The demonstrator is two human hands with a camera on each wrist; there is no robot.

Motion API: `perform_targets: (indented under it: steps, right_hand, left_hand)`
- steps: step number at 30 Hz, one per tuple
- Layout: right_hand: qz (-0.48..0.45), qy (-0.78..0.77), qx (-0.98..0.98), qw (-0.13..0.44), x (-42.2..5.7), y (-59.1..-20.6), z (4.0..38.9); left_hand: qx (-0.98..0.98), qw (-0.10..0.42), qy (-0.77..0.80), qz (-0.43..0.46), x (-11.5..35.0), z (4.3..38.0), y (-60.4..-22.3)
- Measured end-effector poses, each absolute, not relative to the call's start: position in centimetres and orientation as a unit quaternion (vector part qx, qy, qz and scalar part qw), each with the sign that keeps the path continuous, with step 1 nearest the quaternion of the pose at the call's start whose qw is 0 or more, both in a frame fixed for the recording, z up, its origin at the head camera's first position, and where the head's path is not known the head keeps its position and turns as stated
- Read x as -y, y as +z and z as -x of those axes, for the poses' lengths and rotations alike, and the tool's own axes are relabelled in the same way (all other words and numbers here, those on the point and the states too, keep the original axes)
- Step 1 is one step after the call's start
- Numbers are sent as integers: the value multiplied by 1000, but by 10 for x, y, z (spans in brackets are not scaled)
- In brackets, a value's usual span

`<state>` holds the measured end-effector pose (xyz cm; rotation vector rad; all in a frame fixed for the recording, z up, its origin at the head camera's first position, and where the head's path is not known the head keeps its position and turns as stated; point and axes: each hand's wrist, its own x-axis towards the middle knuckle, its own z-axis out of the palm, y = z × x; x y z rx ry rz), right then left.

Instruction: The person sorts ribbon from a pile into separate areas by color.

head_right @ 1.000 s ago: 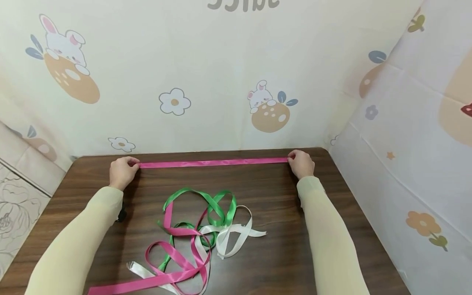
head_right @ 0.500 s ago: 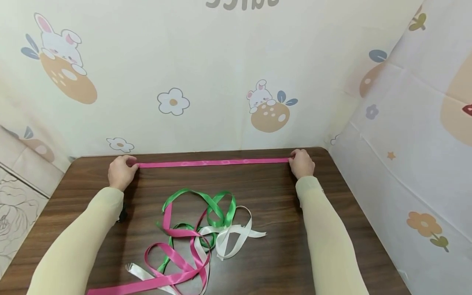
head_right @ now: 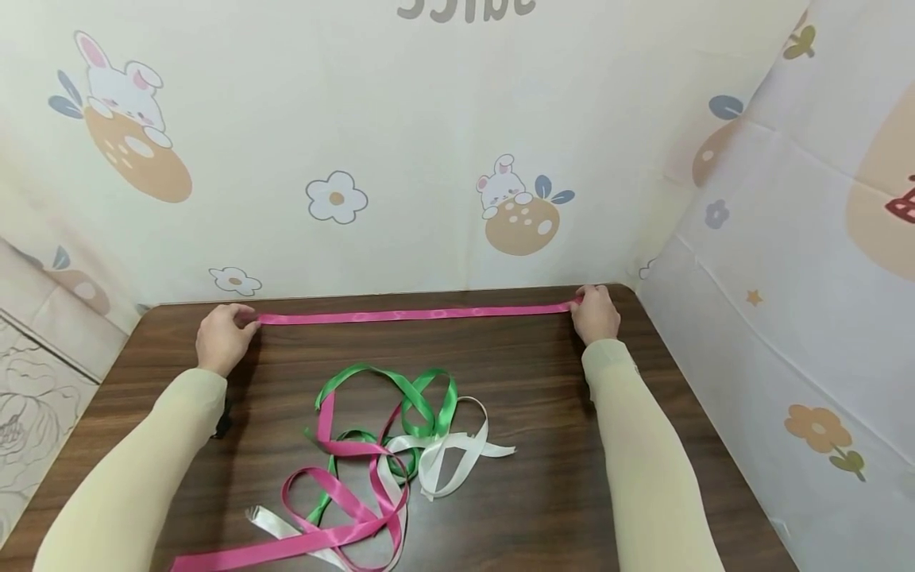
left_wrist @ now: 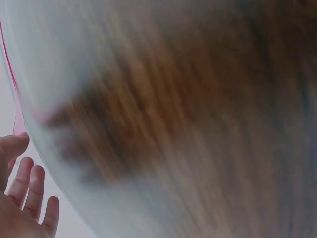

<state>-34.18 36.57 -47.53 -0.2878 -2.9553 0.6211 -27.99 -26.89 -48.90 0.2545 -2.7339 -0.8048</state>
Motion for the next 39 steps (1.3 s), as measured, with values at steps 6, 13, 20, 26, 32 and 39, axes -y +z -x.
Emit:
perform_targets:
  steps: [6,13,20,26,32,39]
  right_hand:
    - [89,205,974,41,-367,-474,342]
    - [92,211,972,47,-369,-473,337]
    - [91,221,969,62,-374,-470,332]
    - [88,215,970,74,-375,-466,332]
    - [72,202,972,93,-373,-459,332]
    - [46,177,976,121,-367,-451,333]
  left_hand:
    - [948,141,-277,-66,265,280,-491]
    - [950,141,-273,-57,260,281,-491]
    - [950,143,-271,-56,258,280,-491]
    - [949,142,-274,-59,260,276,-489]
    - [948,146,-278,-54,264,273,-484]
    - [946,151,-285,-33,264,272,-472]
